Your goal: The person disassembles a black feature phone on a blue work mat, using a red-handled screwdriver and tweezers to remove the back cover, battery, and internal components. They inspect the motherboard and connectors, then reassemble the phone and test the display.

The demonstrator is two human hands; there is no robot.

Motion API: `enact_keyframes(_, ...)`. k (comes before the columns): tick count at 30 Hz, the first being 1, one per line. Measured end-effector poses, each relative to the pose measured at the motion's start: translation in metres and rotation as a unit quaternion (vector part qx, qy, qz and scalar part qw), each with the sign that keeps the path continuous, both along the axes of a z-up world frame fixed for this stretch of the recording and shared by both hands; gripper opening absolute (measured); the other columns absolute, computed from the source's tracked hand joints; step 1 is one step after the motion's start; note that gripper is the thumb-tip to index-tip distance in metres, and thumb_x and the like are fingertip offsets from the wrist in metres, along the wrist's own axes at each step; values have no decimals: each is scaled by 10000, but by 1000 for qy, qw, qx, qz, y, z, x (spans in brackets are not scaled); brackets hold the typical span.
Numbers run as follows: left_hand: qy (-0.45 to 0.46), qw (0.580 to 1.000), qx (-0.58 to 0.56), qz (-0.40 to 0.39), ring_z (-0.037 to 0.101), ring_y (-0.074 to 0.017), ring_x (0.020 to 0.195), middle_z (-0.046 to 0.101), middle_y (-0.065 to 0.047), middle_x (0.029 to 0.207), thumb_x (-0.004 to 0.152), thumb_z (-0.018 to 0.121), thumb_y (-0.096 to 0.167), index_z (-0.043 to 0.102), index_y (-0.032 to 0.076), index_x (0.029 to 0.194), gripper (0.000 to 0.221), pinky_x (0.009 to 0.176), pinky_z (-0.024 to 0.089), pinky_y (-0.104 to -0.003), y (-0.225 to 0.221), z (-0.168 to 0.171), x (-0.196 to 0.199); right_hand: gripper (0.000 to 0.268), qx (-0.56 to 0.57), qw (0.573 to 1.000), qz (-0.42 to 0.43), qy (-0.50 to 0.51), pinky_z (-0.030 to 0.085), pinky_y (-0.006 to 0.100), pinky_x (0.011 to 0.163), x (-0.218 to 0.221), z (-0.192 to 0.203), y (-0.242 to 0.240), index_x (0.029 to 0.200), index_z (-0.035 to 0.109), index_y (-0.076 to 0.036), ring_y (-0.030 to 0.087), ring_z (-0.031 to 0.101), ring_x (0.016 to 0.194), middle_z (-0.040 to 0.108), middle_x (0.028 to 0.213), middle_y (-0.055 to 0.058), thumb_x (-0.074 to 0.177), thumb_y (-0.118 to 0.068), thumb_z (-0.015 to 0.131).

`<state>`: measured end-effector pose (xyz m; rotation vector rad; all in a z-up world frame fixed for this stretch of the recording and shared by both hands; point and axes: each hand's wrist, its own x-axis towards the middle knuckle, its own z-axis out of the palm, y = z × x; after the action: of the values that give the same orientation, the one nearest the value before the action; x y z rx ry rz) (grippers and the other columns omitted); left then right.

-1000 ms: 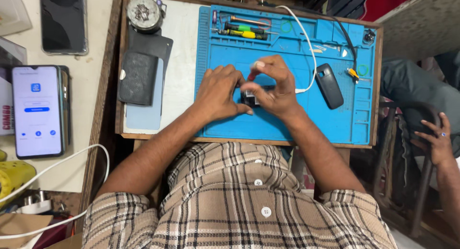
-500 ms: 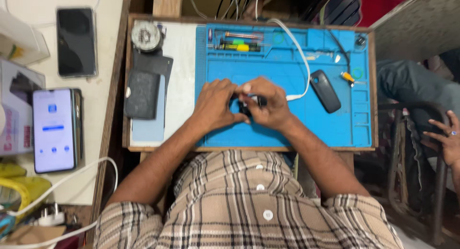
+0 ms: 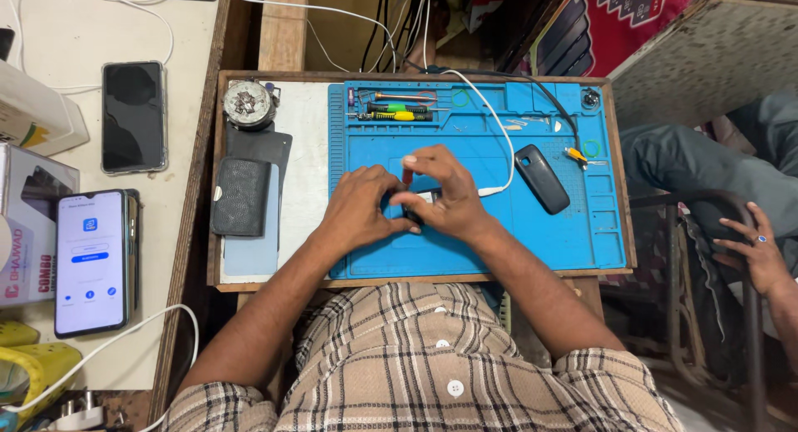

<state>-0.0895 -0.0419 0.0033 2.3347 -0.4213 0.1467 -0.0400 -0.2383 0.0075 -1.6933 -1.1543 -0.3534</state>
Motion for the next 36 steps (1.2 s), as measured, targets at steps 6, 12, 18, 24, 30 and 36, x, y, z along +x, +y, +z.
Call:
enact_keyframes(6, 6, 1000, -5, 0, 615, -281, 907, 644, -56, 897, 573, 953, 473, 716, 105, 1063, 657, 797, 441, -451, -1, 0, 1, 548, 2, 996, 57, 66, 636, 344, 876, -2, -2, -3, 1372, 479, -130, 279, 736, 1023, 691, 1165, 151, 926, 129, 667)
enact_keyframes(12, 24, 1000, 6, 4, 614, -281, 892, 646, -66, 892, 544, 967, 492, 713, 90, 977, 643, 808, 446, -451, -1, 0, 1, 556, -18, 999, -13, 31, 599, 316, 800, -4, -3, -2, 1307, 523, -149, 231, 713, 932, 678, 1074, 100, 884, 91, 792)
enact_keyframes(18, 20, 1000, -5, 1, 619, -288, 915, 658, -63, 922, 573, 959, 464, 719, 97, 1004, 615, 822, 459, -450, 3, 0, 0, 585, -15, 1000, 16, 13, 587, 352, 812, -3, -2, 0, 1327, 490, -132, 243, 696, 947, 676, 1117, 115, 865, 109, 755)
enact_keyframes(24, -7, 1000, -31, -1, 625, -300, 917, 666, -74, 932, 547, 960, 458, 726, 100, 1086, 689, 818, 460, -456, 3, 0, -1, 549, -12, 996, 46, 71, 624, 378, 873, -4, -2, 1, 1343, 472, -132, 265, 728, 993, 691, 1174, 137, 914, 144, 676)
enact_keyframes(30, -1, 1000, -19, -10, 634, -297, 920, 671, -77, 929, 577, 950, 481, 722, 93, 1021, 632, 830, 461, -459, 5, 1, -1, 582, -22, 1000, -19, 11, 578, 354, 803, -4, 0, 3, 1316, 469, -168, 237, 700, 922, 689, 1064, 96, 898, 87, 783)
enact_keyframes(36, -1, 999, -41, -27, 630, -295, 924, 669, -75, 925, 652, 917, 473, 731, 96, 954, 517, 807, 454, -463, 8, -11, -3, 615, -31, 999, -7, -13, 564, 354, 833, -9, -7, 0, 1364, 392, -123, 218, 651, 942, 617, 1185, 157, 913, 73, 763)
